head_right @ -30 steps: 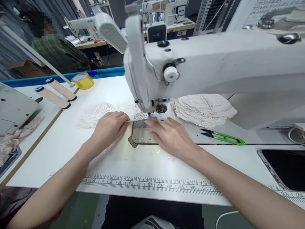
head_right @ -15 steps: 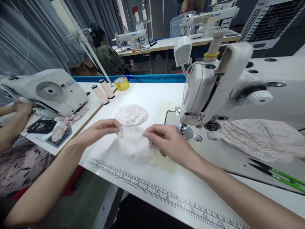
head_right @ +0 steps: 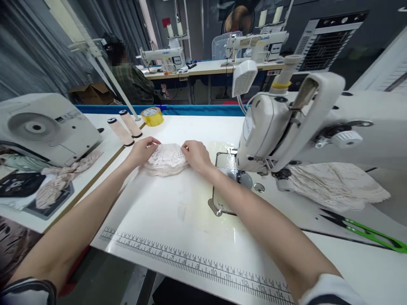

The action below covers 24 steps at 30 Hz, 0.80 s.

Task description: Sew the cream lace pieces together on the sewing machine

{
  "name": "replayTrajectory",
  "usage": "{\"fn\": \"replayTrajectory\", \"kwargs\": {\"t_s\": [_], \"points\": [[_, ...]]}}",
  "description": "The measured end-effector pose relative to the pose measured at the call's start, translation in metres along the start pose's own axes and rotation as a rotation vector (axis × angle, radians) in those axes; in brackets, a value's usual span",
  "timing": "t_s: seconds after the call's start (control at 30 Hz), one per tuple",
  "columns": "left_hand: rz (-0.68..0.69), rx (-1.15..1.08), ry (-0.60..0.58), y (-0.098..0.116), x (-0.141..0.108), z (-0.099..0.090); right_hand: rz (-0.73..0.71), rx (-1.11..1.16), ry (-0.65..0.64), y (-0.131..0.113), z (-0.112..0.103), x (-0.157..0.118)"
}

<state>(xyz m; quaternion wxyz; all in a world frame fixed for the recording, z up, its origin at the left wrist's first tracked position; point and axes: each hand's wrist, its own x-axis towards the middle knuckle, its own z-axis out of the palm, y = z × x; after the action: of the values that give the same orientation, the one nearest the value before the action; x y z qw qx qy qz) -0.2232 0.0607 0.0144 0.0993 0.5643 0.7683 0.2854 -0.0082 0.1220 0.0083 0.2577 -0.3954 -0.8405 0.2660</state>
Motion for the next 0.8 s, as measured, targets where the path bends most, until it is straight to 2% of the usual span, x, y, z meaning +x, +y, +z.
{"fn": "replayTrajectory", "kwargs": {"t_s": [0.17,0.27,0.33,0.4,0.43,0.47,0.5,0.57,0.6,0.67,0.8], "points": [[0.034,0.232,0.062,0.011,-0.012,-0.001,-0.009,-0.215,0.034,0.000,0.000,0.004],[0.132,0.323,0.110,0.023,-0.022,0.001,-0.070,-0.290,0.045,-0.004,-0.009,-0.011],[0.284,0.392,0.137,0.030,-0.027,0.004,-0.154,-0.324,0.026,-0.009,-0.020,-0.035],[0.425,0.403,0.020,0.034,-0.029,0.008,-0.272,-0.355,-0.014,-0.014,-0.032,-0.068],[0.431,0.410,-0.048,0.035,-0.030,0.009,-0.325,-0.374,-0.041,-0.015,-0.039,-0.088],[0.443,0.423,-0.068,0.036,-0.030,0.011,-0.373,-0.394,-0.077,-0.015,-0.045,-0.107],[0.488,0.436,-0.045,0.037,-0.030,0.012,-0.402,-0.411,-0.101,-0.012,-0.052,-0.127],[0.531,0.432,0.107,0.041,-0.034,0.013,-0.415,-0.438,-0.127,0.000,-0.071,-0.163],[0.540,0.418,0.123,0.046,-0.037,0.013,-0.407,-0.448,-0.121,0.010,-0.083,-0.179],[0.582,0.390,0.108,0.058,-0.049,0.014,-0.330,-0.465,0.014,0.034,-0.111,-0.201],[0.753,0.295,0.104,0.095,-0.081,0.029,0.027,-0.515,0.323,0.080,-0.170,-0.211]]}}
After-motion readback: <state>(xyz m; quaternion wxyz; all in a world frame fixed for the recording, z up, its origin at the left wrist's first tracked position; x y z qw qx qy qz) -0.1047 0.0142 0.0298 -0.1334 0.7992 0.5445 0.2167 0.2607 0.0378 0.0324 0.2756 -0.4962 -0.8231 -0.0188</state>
